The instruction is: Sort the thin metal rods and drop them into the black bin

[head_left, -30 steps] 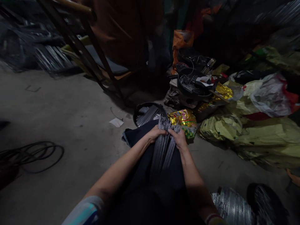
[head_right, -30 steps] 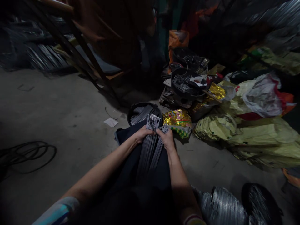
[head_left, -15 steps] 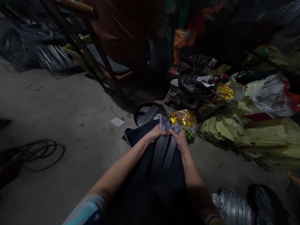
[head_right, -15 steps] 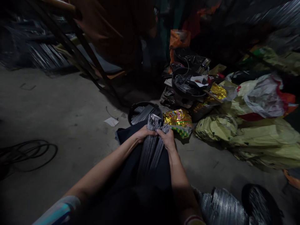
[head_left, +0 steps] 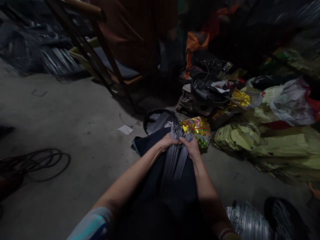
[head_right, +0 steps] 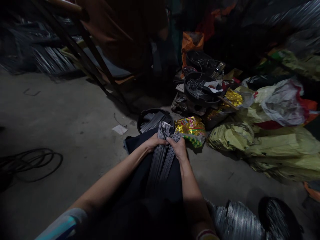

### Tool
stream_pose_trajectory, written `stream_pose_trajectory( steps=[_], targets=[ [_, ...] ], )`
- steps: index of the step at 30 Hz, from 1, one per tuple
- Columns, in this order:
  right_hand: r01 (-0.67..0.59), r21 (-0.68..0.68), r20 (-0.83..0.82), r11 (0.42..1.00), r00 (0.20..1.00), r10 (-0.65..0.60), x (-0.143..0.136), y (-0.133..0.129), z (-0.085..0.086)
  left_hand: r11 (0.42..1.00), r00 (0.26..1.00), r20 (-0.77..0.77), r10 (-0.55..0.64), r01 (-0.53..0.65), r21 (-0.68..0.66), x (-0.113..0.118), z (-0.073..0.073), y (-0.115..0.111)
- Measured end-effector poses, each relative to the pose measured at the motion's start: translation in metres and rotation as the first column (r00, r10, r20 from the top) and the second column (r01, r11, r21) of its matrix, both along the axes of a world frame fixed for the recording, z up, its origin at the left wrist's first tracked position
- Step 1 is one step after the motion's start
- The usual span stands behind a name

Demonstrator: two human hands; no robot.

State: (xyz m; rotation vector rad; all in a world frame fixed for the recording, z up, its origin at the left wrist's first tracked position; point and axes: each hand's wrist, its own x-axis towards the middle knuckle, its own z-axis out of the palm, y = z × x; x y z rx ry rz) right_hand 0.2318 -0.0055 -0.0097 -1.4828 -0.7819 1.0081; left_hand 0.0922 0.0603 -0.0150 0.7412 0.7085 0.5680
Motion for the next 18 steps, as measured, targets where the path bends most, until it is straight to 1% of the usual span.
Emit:
stream_pose_trajectory(
  steps=[3,8,14,18],
  targets=[
    [-0.005,-0.015,0.01,1.0,1.0,0.005,-0.0014,0.0026,0.0013,1.0,1.0,0.012,-0.009,0.009,0.005,0.0006,-0.0029,0.0002],
    [0.029,0.011,-0.078,1.0,0.997,-0.028,-0.0045,0.002,0.0031,1.0,1.0,0.02,-0.016,0.016,0.02,-0.0001,-0.0073,0.0013],
    [0.003,0.021,-0.14,1.0,0.99,0.0,-0.0026,-0.0038,0.0019,1.0,1.0,-0.005,-0.015,0.015,0.0,-0.0014,-0.0058,0.0014],
    [0.049,-0.032,-0.175,0.998,0.983,-0.054,0.0007,-0.006,-0.0003,1.0,1.0,0.002,-0.014,0.014,-0.007,-0.0013,-0.0053,0.0009]
  ],
)
